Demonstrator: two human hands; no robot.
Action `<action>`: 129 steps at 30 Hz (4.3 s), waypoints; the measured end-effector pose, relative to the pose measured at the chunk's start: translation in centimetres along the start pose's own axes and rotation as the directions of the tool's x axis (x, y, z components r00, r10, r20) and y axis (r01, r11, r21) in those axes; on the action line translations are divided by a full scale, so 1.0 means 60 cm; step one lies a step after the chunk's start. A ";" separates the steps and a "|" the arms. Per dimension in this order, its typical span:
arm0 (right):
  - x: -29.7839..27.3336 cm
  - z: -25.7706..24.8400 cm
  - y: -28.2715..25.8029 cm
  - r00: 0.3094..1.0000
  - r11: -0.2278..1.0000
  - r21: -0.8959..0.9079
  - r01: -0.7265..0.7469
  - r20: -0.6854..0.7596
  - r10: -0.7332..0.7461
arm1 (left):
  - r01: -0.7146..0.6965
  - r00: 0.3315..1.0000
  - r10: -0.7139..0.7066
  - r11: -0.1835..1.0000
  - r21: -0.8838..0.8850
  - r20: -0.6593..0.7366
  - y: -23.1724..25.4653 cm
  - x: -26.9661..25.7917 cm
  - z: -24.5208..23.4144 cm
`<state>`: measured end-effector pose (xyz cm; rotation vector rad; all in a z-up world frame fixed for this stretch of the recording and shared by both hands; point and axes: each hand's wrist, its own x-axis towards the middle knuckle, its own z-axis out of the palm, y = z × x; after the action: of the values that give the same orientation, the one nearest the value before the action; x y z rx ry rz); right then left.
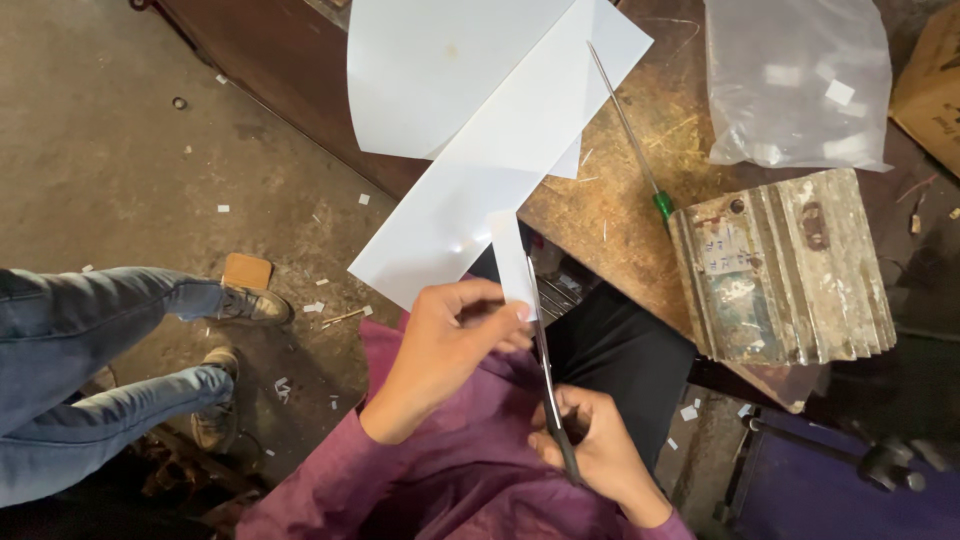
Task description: The person cuts a white sheet of paper into narrow strips using scissors. They then insert these strips into the slots of a cylindrical metal component. The person repeats this process of cutting and inserting multiple times.
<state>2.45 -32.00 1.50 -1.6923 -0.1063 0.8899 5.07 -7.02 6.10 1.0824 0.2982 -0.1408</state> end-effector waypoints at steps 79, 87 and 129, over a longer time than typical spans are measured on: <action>0.007 0.001 -0.127 0.911 0.935 0.355 -0.014 0.390 -0.135 | -0.282 0.952 0.288 0.957 0.075 -0.101 -0.004 -0.028 -0.016; -0.014 -0.007 -0.128 0.808 0.921 0.351 -0.170 0.585 -0.074 | -0.153 0.988 0.152 0.987 -0.041 -0.014 -0.002 -0.026 -0.026; 0.035 0.069 -0.096 0.865 0.912 0.162 0.377 -0.414 -0.284 | -0.150 0.988 0.078 0.707 -0.691 -0.134 -0.036 -0.027 0.000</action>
<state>3.58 -25.74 5.26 -1.5296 -0.0235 0.2879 2.95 -8.10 4.79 0.3353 0.3313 0.1380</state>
